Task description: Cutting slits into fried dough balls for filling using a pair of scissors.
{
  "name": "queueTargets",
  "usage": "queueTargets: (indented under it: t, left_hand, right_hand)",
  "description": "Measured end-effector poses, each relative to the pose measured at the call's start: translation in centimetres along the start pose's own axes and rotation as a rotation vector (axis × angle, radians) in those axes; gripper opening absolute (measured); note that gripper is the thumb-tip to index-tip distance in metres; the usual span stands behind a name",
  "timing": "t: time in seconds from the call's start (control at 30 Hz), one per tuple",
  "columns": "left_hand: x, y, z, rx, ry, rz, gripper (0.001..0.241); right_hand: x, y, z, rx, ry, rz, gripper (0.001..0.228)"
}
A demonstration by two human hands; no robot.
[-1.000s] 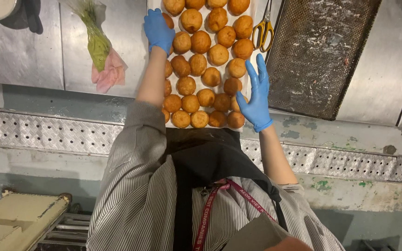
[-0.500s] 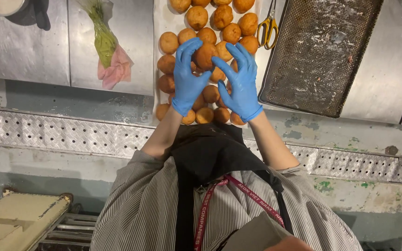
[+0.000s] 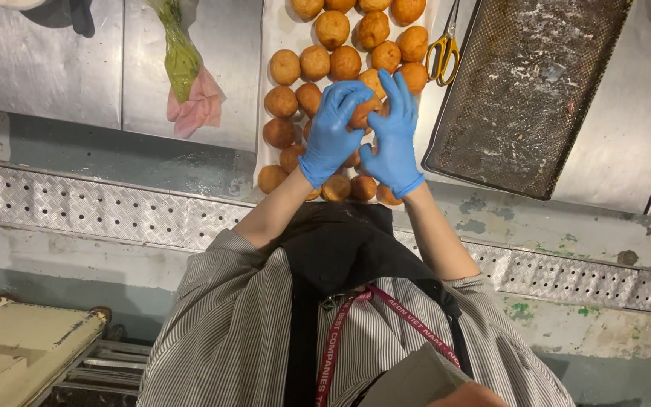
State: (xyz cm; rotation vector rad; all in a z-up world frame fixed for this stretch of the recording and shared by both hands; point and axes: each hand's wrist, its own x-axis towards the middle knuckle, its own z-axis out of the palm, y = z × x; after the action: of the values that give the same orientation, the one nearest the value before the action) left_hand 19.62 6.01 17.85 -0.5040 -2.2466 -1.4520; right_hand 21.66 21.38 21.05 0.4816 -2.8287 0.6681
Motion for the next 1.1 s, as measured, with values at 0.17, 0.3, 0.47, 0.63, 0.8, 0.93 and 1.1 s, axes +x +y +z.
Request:
queueTargets:
  t: [0.17,0.3,0.47,0.63,0.8,0.93,1.1]
  left_hand:
    - [1.7,-4.5,0.5,0.051,-0.149,0.159,0.05]
    - [5.3,-18.0,0.7,0.281,0.009,-0.074,0.058]
    - [6.3,-31.8,2.6,0.637,-0.383,-0.432,0.047]
    - [10.7,-29.5,4.0,0.748,-0.024,0.202,0.072]
    - [8.4,-34.9,7.2,0.738,-0.302,-0.103,0.067]
    - [7.9,-28.5,3.4,0.26,-0.073,-0.12,0.074]
    - [5.3,-10.9,-0.2,-0.036,-0.092,0.064,0.081]
  right_hand:
    - [-1.0,1.5,-0.8,-0.045,-0.102,0.01,0.032]
    - [-3.1,3.1,-0.6,0.25,0.016,0.084,0.063]
    - [-5.6,3.7,-0.6,0.268,0.062,0.186,0.057]
    - [-7.5,4.2,-0.8,0.311,0.088,0.307,0.06]
    - [-7.0,3.0,-1.8,0.288,0.127,0.261,0.059]
    - [-7.8,3.1,-2.0,0.267,0.152,0.289,0.055]
    - [-5.1,0.8,-2.8,0.206,0.146,0.254,0.052]
